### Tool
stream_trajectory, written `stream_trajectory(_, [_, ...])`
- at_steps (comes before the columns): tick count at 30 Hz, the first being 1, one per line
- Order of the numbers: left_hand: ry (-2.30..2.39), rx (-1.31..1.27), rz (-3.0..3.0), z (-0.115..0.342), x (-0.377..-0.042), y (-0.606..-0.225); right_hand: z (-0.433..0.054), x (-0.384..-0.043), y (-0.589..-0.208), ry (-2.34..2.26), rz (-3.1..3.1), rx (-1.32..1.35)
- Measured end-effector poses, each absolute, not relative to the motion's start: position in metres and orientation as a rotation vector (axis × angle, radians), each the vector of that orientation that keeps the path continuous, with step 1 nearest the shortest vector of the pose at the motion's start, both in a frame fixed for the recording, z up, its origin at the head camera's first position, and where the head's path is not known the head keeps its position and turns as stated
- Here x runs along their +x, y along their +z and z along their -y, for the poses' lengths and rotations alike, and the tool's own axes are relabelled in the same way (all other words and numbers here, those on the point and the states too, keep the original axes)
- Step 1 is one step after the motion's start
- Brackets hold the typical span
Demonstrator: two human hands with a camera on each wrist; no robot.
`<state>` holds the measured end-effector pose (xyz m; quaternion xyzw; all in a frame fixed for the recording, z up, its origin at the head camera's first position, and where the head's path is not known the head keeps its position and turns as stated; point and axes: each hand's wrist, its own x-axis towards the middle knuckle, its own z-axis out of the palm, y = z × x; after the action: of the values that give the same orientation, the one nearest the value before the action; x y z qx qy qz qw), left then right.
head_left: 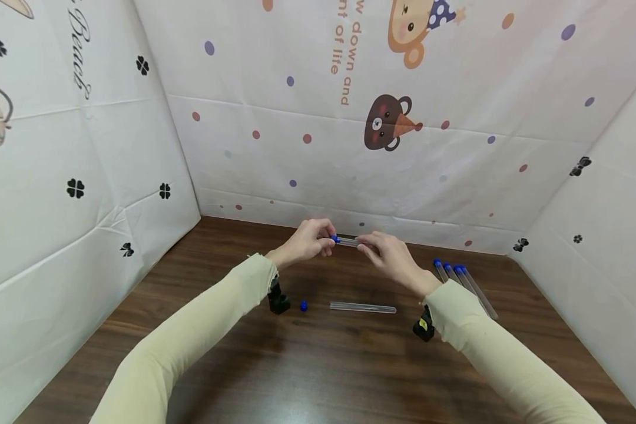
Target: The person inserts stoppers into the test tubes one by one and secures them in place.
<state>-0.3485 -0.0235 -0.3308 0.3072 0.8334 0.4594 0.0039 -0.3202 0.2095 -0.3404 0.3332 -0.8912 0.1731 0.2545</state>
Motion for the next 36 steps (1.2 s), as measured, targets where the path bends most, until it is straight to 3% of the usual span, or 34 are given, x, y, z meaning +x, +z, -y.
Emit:
stream_trajectory(21, [1.598,1.001,-2.490,0.021,-0.346,-0.337,-0.199,-0.312,-0.345,0.404,2.377,0.792])
stream_trajectory(36, [1.441,1.060,-2.566,0.016,-0.345,-0.333,-0.201,-0.309,-0.340,0.546,2.565,0.729])
